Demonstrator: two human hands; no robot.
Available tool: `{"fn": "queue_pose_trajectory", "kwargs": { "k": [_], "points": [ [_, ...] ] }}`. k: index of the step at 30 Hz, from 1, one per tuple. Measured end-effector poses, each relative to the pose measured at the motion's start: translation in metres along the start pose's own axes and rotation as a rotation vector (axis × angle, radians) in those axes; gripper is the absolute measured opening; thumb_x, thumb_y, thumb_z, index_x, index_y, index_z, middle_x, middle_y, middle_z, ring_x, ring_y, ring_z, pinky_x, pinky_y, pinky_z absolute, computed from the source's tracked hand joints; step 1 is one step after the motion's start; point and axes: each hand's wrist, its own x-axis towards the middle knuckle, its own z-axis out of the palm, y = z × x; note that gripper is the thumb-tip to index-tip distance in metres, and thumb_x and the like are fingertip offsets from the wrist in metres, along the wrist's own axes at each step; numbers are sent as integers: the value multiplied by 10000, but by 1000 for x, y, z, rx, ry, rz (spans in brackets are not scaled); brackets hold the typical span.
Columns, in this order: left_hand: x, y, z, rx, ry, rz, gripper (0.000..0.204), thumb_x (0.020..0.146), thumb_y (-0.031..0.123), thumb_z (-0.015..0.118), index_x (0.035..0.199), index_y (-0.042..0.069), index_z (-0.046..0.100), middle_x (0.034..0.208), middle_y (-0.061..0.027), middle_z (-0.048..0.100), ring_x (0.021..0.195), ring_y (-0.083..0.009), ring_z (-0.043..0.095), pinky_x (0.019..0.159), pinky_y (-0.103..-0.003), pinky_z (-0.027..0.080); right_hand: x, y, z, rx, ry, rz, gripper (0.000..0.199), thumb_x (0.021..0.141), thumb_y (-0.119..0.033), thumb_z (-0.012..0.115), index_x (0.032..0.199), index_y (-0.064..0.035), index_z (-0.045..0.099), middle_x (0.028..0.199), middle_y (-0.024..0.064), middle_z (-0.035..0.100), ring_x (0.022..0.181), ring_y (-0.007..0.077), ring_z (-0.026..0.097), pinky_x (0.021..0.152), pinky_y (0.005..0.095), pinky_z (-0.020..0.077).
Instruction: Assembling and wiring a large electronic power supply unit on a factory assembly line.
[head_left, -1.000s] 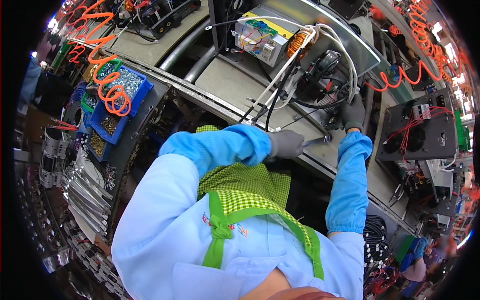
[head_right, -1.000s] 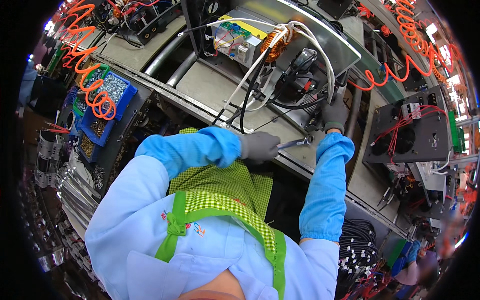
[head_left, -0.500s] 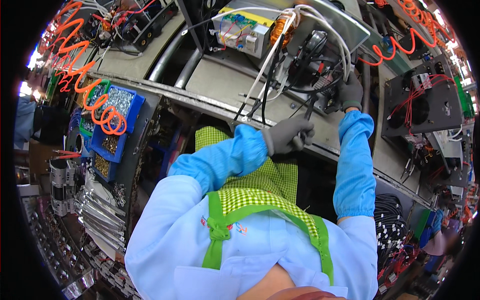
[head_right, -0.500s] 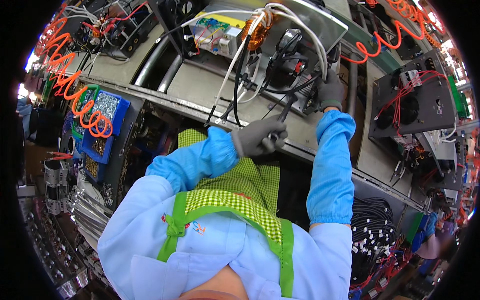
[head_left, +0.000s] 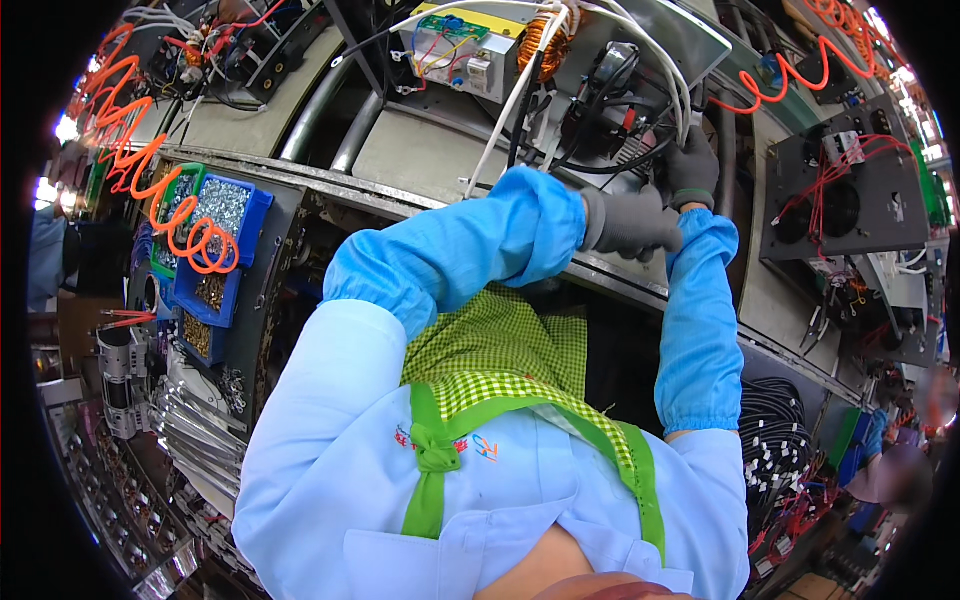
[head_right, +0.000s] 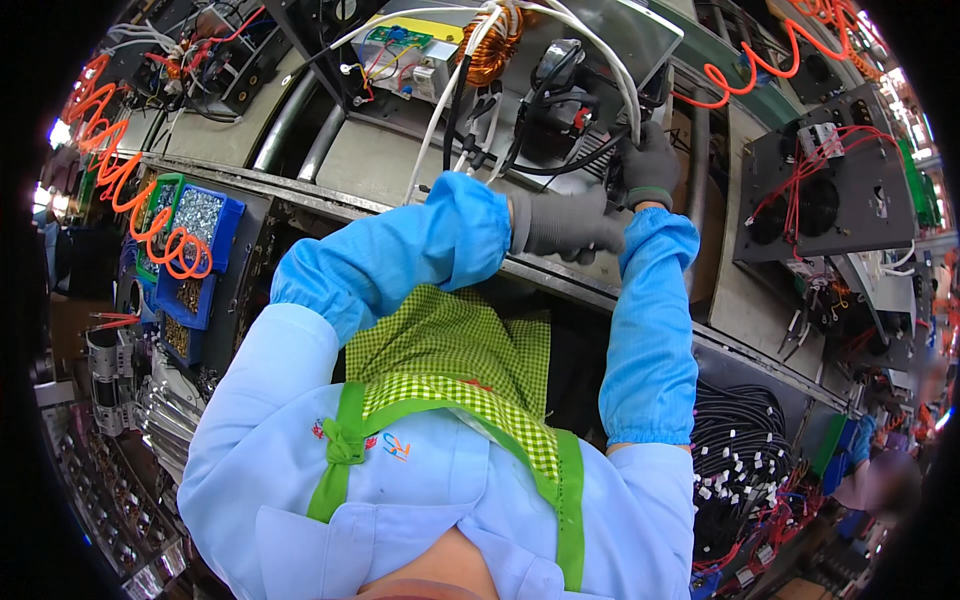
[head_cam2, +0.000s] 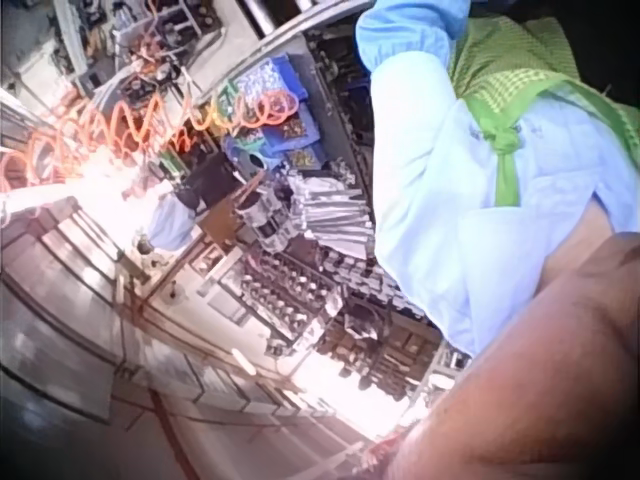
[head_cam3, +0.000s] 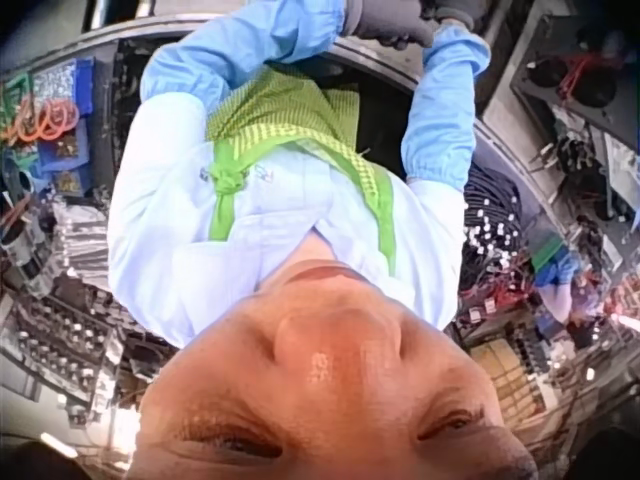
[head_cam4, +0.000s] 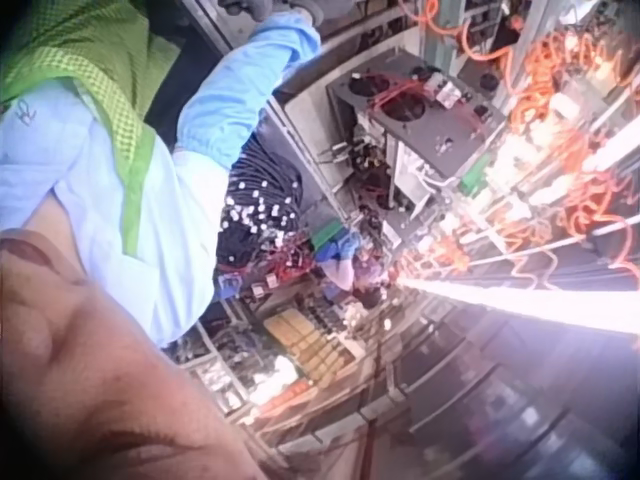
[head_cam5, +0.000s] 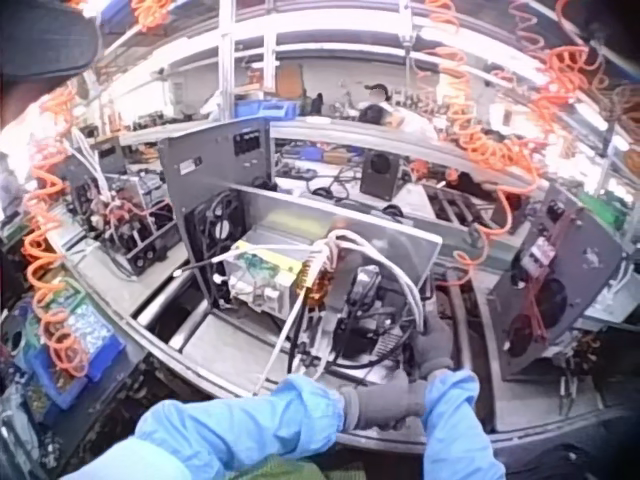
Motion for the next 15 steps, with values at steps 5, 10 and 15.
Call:
{"fn": "queue_pose_trajectory", "kwargs": {
  "k": [5,10,15],
  "points": [
    [36,-111,45,404,137,307,1072,786,204,585,1288,-128,-302,813,-225,649,722,-355,637,659,-400,515,2,-7,-6,8,3,27,279,751,-334,662,899,-101,617,871,153,642,842,366,606,703,453,464],
    [26,-104,40,448,208,297,888,794,258,600,1380,-138,63,757,-173,639,641,-301,625,588,-376,496,-2,1,4,-25,78,-22,263,733,-272,690,912,-104,596,866,167,634,842,384,601,722,463,465],
    [7,15,-18,-382,-56,49,356,797,344,649,585,96,509,609,-24,534,459,-94,490,419,-212,335,-4,-6,-9,-42,57,77,263,719,-286,702,888,-121,584,868,158,631,847,367,602,710,468,467]
  ]
}}
